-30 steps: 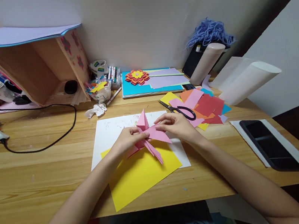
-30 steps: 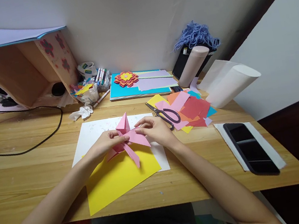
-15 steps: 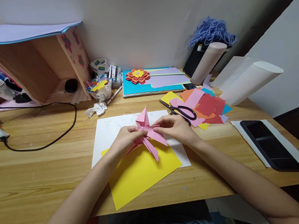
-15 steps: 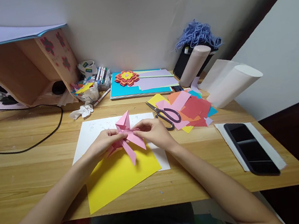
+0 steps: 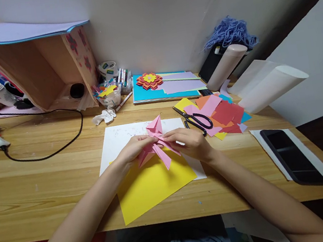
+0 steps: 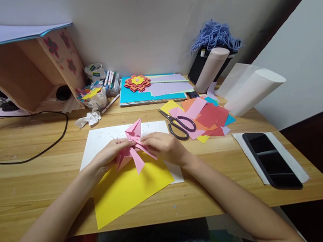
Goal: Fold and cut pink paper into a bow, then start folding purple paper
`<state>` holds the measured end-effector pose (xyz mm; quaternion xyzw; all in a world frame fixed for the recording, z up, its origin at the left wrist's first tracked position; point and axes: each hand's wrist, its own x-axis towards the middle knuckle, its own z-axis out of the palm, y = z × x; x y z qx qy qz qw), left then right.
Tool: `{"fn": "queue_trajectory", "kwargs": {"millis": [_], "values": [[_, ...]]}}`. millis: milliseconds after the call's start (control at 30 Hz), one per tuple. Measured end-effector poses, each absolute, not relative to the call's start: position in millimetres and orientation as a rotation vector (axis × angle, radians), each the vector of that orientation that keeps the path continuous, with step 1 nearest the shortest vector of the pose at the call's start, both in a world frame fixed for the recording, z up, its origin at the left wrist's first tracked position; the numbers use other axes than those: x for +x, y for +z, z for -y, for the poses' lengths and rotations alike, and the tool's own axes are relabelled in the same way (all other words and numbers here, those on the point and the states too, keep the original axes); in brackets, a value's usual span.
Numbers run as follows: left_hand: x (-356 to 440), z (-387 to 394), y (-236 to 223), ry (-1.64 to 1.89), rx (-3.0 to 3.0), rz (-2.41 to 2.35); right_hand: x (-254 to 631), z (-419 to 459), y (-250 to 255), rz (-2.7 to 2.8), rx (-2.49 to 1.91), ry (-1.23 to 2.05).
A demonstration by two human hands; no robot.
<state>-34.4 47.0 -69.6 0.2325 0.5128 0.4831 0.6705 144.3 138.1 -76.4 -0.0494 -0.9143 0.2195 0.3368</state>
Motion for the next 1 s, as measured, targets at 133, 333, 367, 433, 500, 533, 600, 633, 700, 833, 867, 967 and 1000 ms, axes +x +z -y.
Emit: {"fn": "queue_trajectory", "kwargs": {"millis": [133, 333, 367, 433, 500, 533, 600, 633, 700, 833, 867, 967, 1000], "values": [[-34.0, -47.4, -71.7, 1.086, 0.522, -1.165, 146.5, -142.4, -79.4, 2.476, -0.055, 0.407], [-32.7, -49.3, -71.9, 1.083, 0.525, -1.201, 147.2, -143.4, -80.1, 2.55, -0.029, 0.344], [-32.5, -49.6, -71.2, 1.09, 0.512, -1.203, 146.7, -142.7, -79.9, 2.535, -0.033, 0.355], [-32.4, -49.7, -70.0, 1.088, 0.506, -1.236, 145.4, -140.7, -79.4, 2.486, -0.039, 0.387], [-32.8, -49.6, -69.7, 1.06, 0.541, -1.292, 143.8, -138.3, -78.9, 2.441, -0.039, 0.426], [-33.2, -49.4, -70.1, 1.041, 0.563, -1.317, 143.1, -137.3, -78.6, 2.424, -0.042, 0.448], [-34.3, -49.2, -71.7, 1.019, 0.598, -1.331, 142.1, -135.7, -77.9, 2.401, -0.056, 0.497], [-35.0, -49.1, -72.7, 1.019, 0.608, -1.327, 141.8, -135.2, -77.5, 2.394, -0.064, 0.525], [-36.4, -48.9, -74.3, 1.024, 0.626, -1.322, 141.3, -134.5, -76.4, 2.376, -0.078, 0.594], [-38.1, -48.3, -74.8, 1.036, 0.645, -1.296, 140.1, -132.5, -74.0, 2.326, -0.204, 0.804], [-38.1, -48.1, -74.6, 1.042, 0.644, -1.294, 139.6, -131.7, -73.7, 2.319, -0.271, 0.864], [-36.3, -47.2, -74.7, 1.065, 0.664, -1.346, 138.0, -129.2, -73.6, 2.306, -0.469, 1.066], [-35.1, -47.0, -75.0, 1.073, 0.678, -1.376, 137.4, -128.5, -74.0, 2.293, -0.52, 1.142]]}}
